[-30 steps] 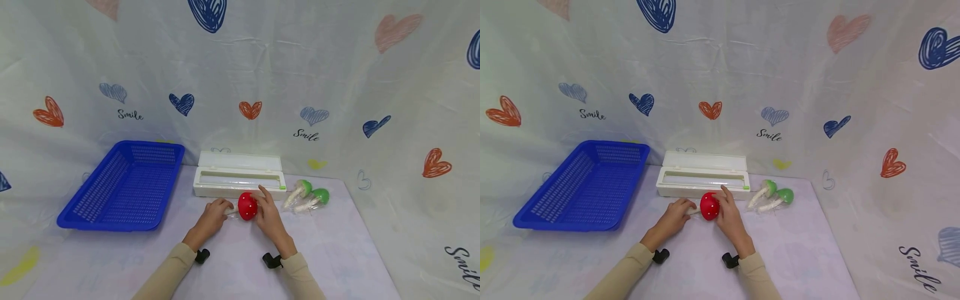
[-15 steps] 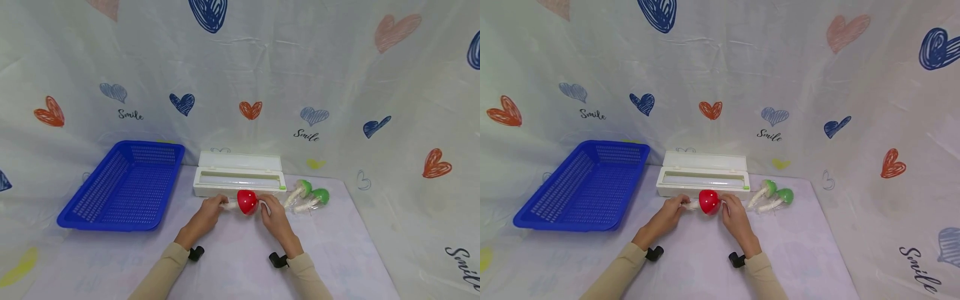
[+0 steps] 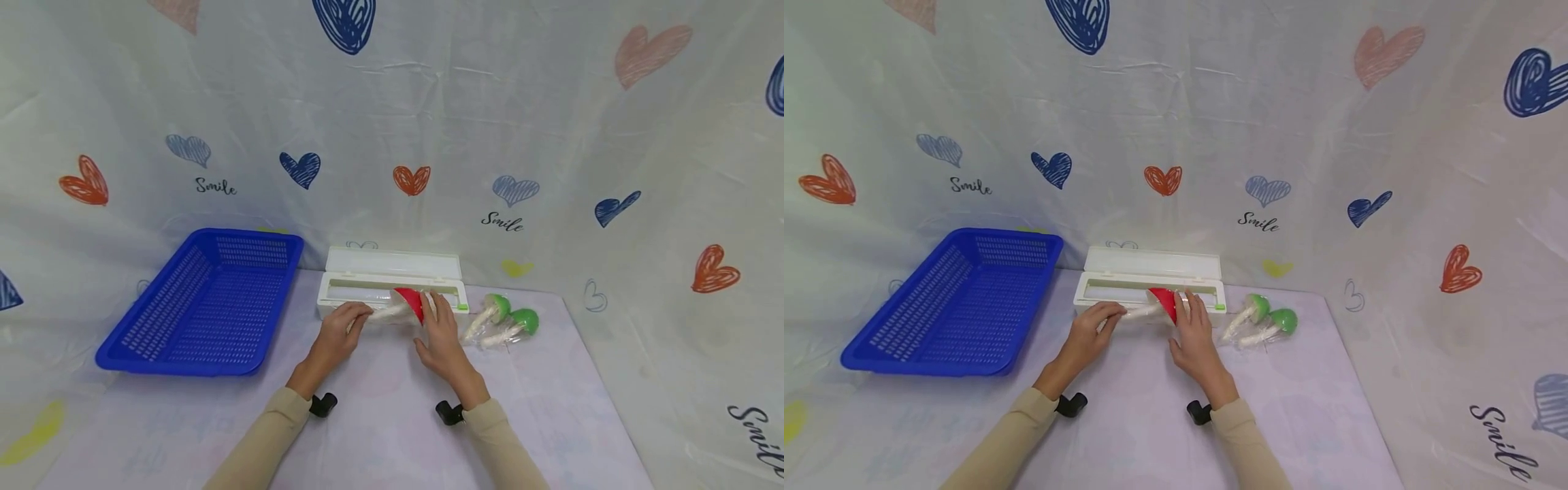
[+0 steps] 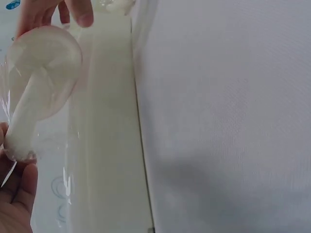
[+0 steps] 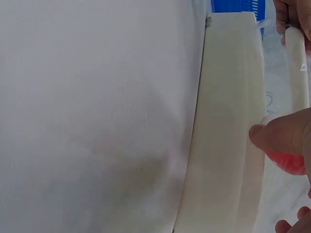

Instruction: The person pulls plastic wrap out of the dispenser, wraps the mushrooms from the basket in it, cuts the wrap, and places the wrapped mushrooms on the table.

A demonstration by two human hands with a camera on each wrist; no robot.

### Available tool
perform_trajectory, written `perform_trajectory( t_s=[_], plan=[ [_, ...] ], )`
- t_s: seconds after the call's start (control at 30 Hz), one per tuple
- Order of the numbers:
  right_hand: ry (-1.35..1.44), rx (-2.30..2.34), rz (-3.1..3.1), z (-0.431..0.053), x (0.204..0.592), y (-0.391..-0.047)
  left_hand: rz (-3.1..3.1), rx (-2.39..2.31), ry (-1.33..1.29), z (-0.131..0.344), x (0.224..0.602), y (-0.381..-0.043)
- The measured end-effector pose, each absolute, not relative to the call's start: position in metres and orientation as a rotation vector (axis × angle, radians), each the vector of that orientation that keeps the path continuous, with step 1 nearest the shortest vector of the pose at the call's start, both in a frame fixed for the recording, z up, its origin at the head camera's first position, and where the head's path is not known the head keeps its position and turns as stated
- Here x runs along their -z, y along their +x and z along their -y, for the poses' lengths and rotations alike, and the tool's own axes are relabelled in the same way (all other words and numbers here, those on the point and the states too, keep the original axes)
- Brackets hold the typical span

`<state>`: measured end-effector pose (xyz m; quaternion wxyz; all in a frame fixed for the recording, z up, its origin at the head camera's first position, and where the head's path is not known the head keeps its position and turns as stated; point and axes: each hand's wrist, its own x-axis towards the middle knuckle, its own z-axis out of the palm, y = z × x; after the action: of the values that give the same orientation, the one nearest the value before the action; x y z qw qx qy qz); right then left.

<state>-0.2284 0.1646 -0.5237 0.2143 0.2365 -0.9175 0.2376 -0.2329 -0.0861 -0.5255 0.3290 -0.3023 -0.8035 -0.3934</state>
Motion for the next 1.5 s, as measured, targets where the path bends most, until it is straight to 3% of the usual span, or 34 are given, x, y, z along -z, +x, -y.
perform_trajectory(
  t_s=[0.77, 1.5],
  plan=[
    [0.541, -0.628, 2.542, -0.15, 0.513, -0.246, 2.241, 1.039, -0.666, 0.089, 0.525, -0.236],
    [0.636, -0.668, 2.307, -0.159, 0.505, -0.244, 2.041, 0.801, -0.789, 0.088, 0.496, -0.23]
  ],
)
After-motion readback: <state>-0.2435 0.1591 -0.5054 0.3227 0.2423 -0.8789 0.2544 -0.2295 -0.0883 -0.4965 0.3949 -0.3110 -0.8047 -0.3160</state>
